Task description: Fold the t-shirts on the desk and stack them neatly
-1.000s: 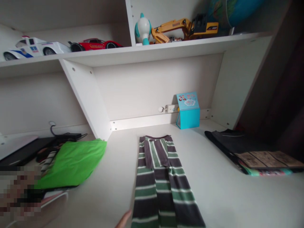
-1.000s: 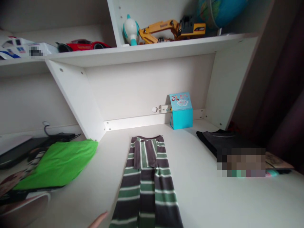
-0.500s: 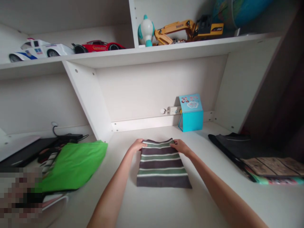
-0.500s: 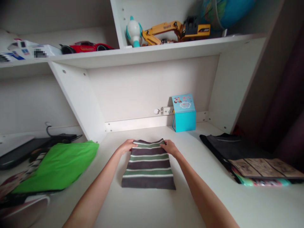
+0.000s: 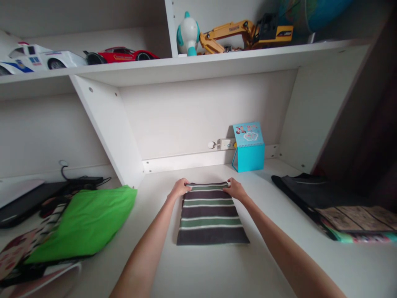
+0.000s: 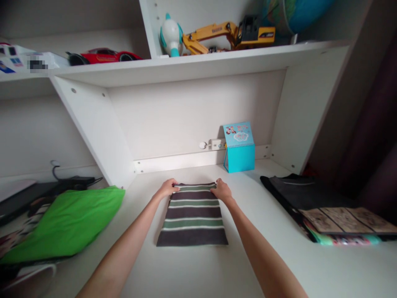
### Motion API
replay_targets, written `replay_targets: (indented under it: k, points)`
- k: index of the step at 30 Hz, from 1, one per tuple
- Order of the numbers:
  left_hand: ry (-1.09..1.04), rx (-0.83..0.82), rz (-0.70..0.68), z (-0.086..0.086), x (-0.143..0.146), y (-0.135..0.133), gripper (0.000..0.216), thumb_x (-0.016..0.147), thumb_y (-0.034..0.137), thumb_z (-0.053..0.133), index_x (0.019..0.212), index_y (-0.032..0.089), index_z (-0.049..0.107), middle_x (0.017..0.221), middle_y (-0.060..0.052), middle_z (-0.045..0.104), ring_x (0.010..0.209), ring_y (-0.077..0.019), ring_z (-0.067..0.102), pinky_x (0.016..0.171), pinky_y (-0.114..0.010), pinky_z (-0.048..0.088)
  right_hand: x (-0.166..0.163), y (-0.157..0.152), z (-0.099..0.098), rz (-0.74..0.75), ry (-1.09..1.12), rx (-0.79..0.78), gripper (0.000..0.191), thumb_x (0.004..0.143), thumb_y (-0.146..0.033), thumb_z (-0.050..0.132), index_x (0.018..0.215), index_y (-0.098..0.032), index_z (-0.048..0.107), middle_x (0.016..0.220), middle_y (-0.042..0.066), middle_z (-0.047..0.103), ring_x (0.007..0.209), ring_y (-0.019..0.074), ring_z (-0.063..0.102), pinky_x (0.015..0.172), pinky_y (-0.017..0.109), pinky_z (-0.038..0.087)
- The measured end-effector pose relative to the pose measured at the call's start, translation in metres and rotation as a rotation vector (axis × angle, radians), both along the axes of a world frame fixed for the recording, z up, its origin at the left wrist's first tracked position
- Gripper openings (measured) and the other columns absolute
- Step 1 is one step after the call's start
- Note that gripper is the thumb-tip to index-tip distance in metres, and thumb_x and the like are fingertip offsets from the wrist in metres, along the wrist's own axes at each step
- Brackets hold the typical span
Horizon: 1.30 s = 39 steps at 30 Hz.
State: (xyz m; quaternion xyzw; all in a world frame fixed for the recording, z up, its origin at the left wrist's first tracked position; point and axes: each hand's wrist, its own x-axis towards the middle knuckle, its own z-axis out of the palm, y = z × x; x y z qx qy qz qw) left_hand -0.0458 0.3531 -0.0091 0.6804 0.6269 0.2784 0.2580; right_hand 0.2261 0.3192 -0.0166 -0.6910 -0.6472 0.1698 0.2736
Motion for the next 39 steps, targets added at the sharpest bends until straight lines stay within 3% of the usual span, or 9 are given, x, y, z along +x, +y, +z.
replay_targets:
  k: [5,9,14,17,20,22,25,32,39]
  points:
    - [0.008,-0.013,-0.031,0.016,0.003,-0.003,0.03,0.053,0.016,0.07,0.083,0.013,0.065,0.077,-0.004,0.065,0.08,-0.0206,0.059,0.069,-0.026,0.042,0.001,-0.006,0.019,0.047,0.056,-0.016,0.012,0.062,-0.02,0.065,0.067,-0.01,0.062,0.059,0.005,0.06,0.06,0.0175,0.057,0.052,0.024,0.037]
    - [-0.095,0.026,-0.192,0.064,0.006,-0.015,0.031,0.059,0.018,0.066,0.089,0.012,0.064,0.085,-0.006,0.066,0.082,-0.0189,0.059,0.073,-0.026,0.043,0.015,-0.028,0.076,0.091,0.123,0.134,0.009,0.068,-0.022,0.06,0.07,-0.013,0.061,0.062,0.001,0.06,0.06,0.0134,0.055,0.055,0.022,0.038]
    - [-0.421,0.288,-0.449,0.132,0.013,-0.042,0.04,0.065,0.029,0.066,0.1,0.013,0.053,0.092,-0.004,0.061,0.083,-0.0151,0.056,0.076,-0.028,0.043,0.013,-0.11,0.156,0.158,0.154,0.633,0.011,0.075,-0.024,0.054,0.082,-0.015,0.057,0.066,-0.001,0.055,0.06,0.0105,0.05,0.057,0.021,0.038]
    - [-0.378,0.37,-0.47,0.136,0.01,-0.045,0.027,0.067,0.026,0.064,0.089,0.013,0.053,0.087,-0.002,0.06,0.083,-0.0145,0.056,0.08,-0.029,0.043,-0.007,-0.169,0.174,0.396,0.057,0.738,0.014,0.078,-0.018,0.051,0.09,-0.017,0.057,0.073,0.0,0.056,0.064,0.0102,0.052,0.06,0.02,0.039]
    - [-0.165,0.343,-0.413,0.113,-0.002,-0.042,0.019,0.067,0.014,0.058,0.085,0.014,0.055,0.088,-0.004,0.061,0.087,-0.0169,0.057,0.083,-0.031,0.044,-0.021,-0.201,0.168,0.86,-0.082,0.471,0.023,0.083,-0.017,0.048,0.103,-0.019,0.058,0.086,0.003,0.061,0.076,0.0116,0.057,0.068,0.02,0.042]
    - [0.044,0.317,-0.301,0.094,-0.007,-0.048,0.026,0.066,0.007,0.054,0.091,0.015,0.057,0.096,-0.006,0.061,0.093,-0.0191,0.057,0.086,-0.032,0.043,-0.018,-0.2,0.155,0.984,-0.122,0.301,0.025,0.087,-0.022,0.044,0.108,-0.02,0.058,0.092,0.004,0.063,0.08,0.0131,0.059,0.07,0.022,0.043]
    - [0.257,0.342,-0.269,0.077,0.002,-0.085,0.03,0.074,0.008,0.05,0.101,0.016,0.058,0.106,-0.009,0.06,0.101,-0.0201,0.055,0.093,-0.033,0.039,0.003,-0.167,0.122,0.797,-0.136,0.218,0.028,0.089,-0.024,0.04,0.109,-0.02,0.059,0.1,0.006,0.063,0.086,0.0165,0.059,0.076,0.027,0.044]
    - [0.354,0.298,-0.806,0.057,0.064,-0.205,0.04,0.089,0.037,0.043,0.128,0.027,0.043,0.119,-0.003,0.055,0.107,-0.018,0.052,0.093,-0.029,0.038,0.039,-0.105,0.031,0.568,-0.259,0.114,0.028,0.086,-0.019,0.041,0.105,-0.017,0.062,0.107,0.007,0.062,0.101,0.02,0.055,0.089,0.031,0.041]
    - [0.433,0.328,-0.558,0.023,0.038,-0.17,0.028,0.091,0.034,0.038,0.109,0.028,0.059,0.115,-0.001,0.058,0.109,-0.019,0.05,0.102,-0.039,0.027,0.019,-0.154,0.03,0.485,-0.372,0.128,0.024,0.088,-0.025,0.04,0.092,-0.018,0.063,0.091,0.007,0.063,0.087,0.0198,0.059,0.076,0.029,0.043]
